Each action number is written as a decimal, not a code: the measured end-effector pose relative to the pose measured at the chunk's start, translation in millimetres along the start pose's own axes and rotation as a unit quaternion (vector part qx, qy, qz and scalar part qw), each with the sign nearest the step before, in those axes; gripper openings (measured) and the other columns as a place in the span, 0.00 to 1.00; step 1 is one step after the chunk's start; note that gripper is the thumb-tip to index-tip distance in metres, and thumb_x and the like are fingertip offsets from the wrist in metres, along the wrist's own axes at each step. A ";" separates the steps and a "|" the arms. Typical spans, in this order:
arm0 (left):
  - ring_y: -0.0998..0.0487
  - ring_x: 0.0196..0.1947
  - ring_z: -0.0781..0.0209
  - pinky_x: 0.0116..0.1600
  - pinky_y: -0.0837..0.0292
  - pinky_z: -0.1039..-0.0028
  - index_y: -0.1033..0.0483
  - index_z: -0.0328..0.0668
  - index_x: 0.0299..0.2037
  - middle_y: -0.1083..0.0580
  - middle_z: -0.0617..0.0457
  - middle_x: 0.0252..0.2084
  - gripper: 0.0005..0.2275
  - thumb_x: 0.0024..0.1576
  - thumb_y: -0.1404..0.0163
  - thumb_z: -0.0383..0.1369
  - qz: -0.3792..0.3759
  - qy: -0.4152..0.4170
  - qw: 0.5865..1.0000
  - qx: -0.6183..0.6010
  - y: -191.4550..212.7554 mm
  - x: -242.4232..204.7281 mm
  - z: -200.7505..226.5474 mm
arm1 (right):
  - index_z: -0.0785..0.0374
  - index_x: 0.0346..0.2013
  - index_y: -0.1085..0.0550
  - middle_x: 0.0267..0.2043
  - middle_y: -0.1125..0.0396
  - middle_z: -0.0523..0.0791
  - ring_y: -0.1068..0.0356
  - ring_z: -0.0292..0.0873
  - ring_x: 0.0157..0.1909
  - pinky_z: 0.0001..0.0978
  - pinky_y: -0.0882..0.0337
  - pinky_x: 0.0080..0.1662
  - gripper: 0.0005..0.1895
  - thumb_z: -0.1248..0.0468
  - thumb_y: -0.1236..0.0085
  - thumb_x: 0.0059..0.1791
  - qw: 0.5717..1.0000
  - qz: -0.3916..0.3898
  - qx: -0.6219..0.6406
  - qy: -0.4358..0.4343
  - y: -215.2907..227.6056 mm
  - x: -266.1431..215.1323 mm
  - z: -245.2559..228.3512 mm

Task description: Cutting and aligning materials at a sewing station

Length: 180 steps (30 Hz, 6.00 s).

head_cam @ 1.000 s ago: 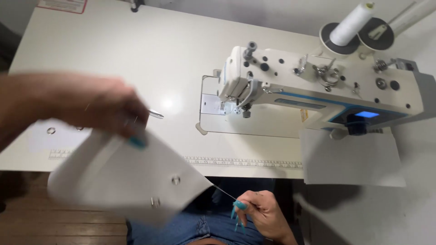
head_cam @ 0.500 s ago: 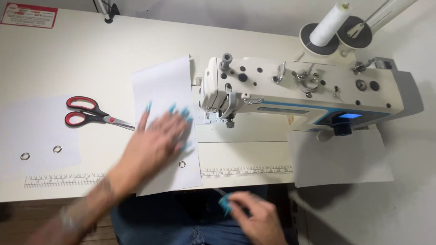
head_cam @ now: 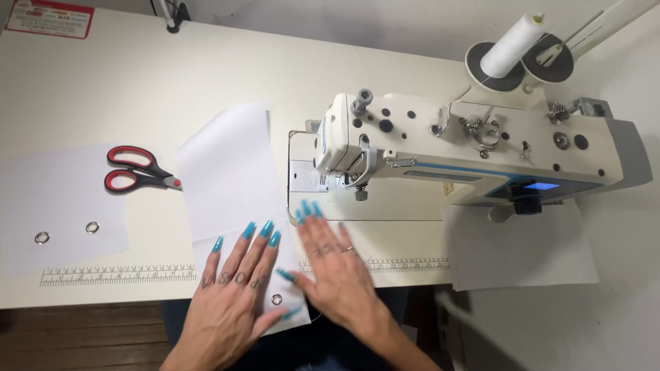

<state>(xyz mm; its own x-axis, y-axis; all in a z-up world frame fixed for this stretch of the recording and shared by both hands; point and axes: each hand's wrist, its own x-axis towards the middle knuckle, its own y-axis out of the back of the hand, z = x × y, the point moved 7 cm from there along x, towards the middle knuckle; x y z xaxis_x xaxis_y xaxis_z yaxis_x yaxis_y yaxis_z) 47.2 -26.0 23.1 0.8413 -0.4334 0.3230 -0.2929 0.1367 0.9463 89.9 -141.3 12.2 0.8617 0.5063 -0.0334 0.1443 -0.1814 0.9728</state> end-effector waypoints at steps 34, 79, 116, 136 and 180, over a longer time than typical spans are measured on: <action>0.58 0.64 0.68 0.64 0.65 0.70 0.58 0.51 0.62 0.56 0.60 0.65 0.25 0.54 0.76 0.47 0.018 -0.045 0.995 0.092 -29.0 31.2 -5.5 | 0.63 0.44 0.31 0.50 0.37 0.48 0.37 0.50 0.53 0.44 0.43 0.55 0.13 0.62 0.55 0.47 0.960 0.234 0.128 0.086 26.8 -71.9 -13.5; 0.52 0.63 0.63 0.62 0.62 0.62 0.48 0.53 0.60 0.49 0.62 0.64 0.21 0.56 0.70 0.40 -0.003 -0.014 0.998 -0.068 -73.8 84.7 -26.0 | 0.59 0.56 0.41 0.60 0.48 0.44 0.50 0.48 0.62 0.47 0.49 0.59 0.30 0.44 0.69 0.47 0.986 0.132 -0.079 0.061 -7.8 -46.8 6.5; 0.56 0.63 0.55 0.59 0.64 0.50 0.47 0.63 0.59 0.52 0.61 0.64 0.20 0.55 0.71 0.47 -0.029 -0.057 0.993 -0.098 -40.6 58.0 -3.5 | 0.64 0.54 0.40 0.58 0.45 0.48 0.48 0.49 0.61 0.54 0.56 0.60 0.26 0.50 0.69 0.49 0.981 0.190 0.036 -0.022 -12.6 -144.0 -37.7; 0.49 0.62 0.62 0.64 0.62 0.58 0.46 0.62 0.59 0.45 0.59 0.61 0.20 0.57 0.77 0.47 -0.098 -0.016 0.977 -0.186 -43.0 42.5 -5.4 | 0.61 0.59 0.47 0.62 0.52 0.49 0.54 0.51 0.63 0.63 0.59 0.56 0.33 0.44 0.65 0.47 0.977 0.207 -0.013 -0.047 -15.8 -100.9 -56.4; 0.62 0.64 0.62 0.62 0.74 0.56 0.54 0.55 0.61 0.55 0.60 0.64 0.22 0.56 0.79 0.46 -0.072 0.041 0.987 -0.136 -60.4 83.6 -15.8 | 0.63 0.56 0.43 0.60 0.47 0.48 0.50 0.47 0.63 0.48 0.55 0.59 0.31 0.45 0.72 0.48 0.972 0.231 -0.035 -0.020 -25.7 -83.1 -28.0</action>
<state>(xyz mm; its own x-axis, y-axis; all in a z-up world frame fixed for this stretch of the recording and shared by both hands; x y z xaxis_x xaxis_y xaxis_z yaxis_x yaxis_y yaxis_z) 142.4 -56.5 -6.8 0.9021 -0.3945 0.1747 -0.0447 0.3172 0.9473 0.9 -155.1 -3.6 0.8448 0.3510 0.4039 -0.2957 -0.3228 0.8991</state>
